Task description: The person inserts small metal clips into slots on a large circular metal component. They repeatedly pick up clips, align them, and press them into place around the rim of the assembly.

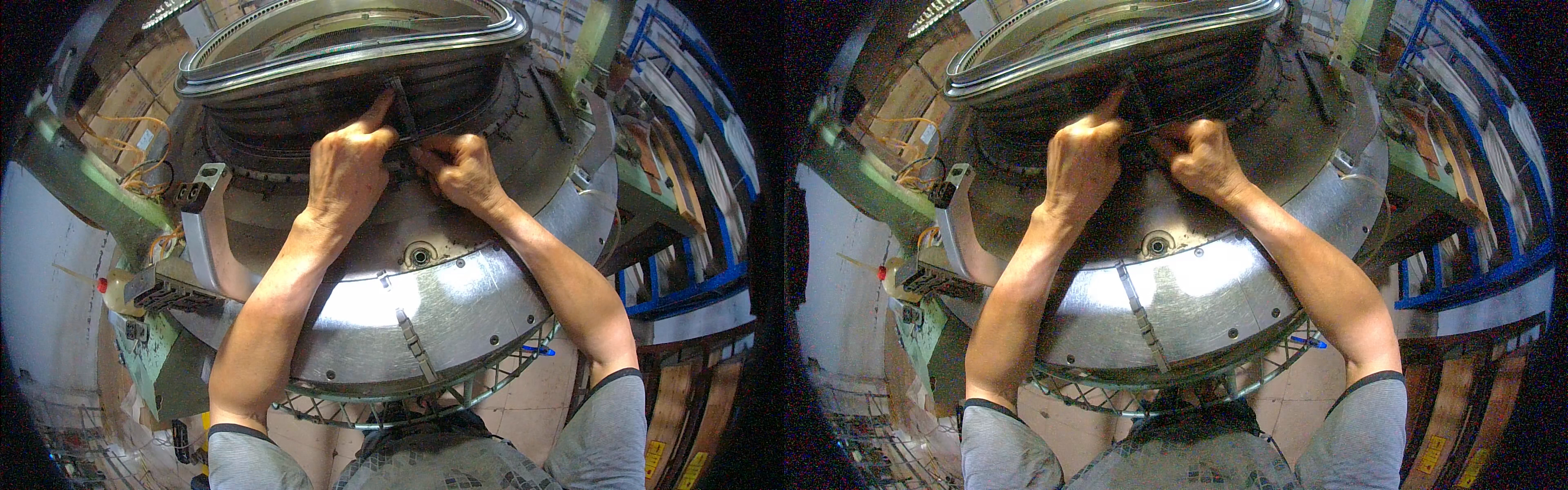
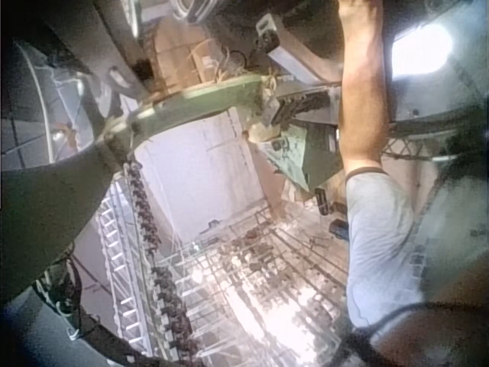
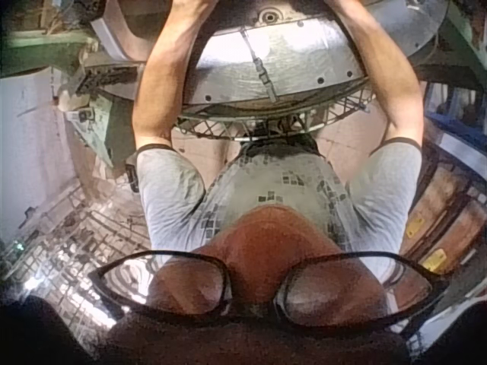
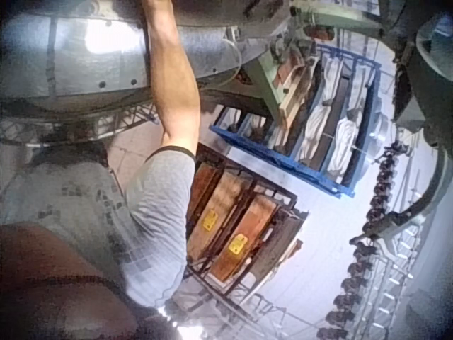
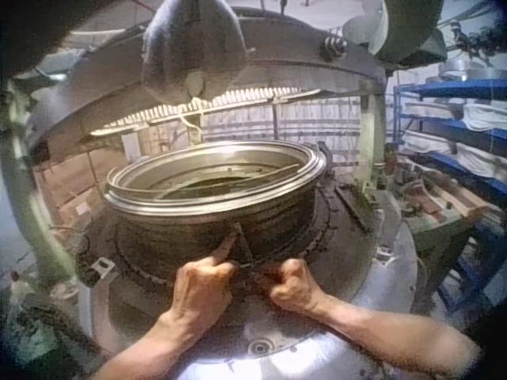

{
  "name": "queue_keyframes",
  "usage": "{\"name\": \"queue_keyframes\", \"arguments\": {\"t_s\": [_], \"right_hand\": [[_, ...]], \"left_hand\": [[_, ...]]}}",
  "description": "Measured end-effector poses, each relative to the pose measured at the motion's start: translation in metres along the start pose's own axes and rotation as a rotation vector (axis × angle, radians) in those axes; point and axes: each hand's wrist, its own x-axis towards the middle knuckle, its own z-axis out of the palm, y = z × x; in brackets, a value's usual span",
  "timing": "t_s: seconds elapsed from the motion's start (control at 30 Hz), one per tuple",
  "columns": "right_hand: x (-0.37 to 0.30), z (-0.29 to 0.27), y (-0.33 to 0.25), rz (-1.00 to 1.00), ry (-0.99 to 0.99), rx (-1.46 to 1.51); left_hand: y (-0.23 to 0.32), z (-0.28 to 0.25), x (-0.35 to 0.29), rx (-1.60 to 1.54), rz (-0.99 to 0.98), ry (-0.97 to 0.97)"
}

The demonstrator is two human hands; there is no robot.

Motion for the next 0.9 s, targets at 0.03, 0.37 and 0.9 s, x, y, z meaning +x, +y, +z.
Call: {"name": "queue_keyframes", "arguments": {"t_s": [0.03,0.37,0.9], "right_hand": [[0.0001,-0.0002,-0.0008,0.006,0.000,-0.002],[0.0006,-0.0036,-0.0084,0.089,-0.007,0.015],[0.0016,-0.0042,-0.0075,0.100,0.004,-0.044]], "left_hand": [[0.0002,-0.0001,-0.0001,-0.002,-0.002,0.000],[0.0003,-0.0006,0.0001,0.029,-0.008,-0.028],[0.0008,0.0005,0.0000,0.018,-0.005,-0.018]]}}
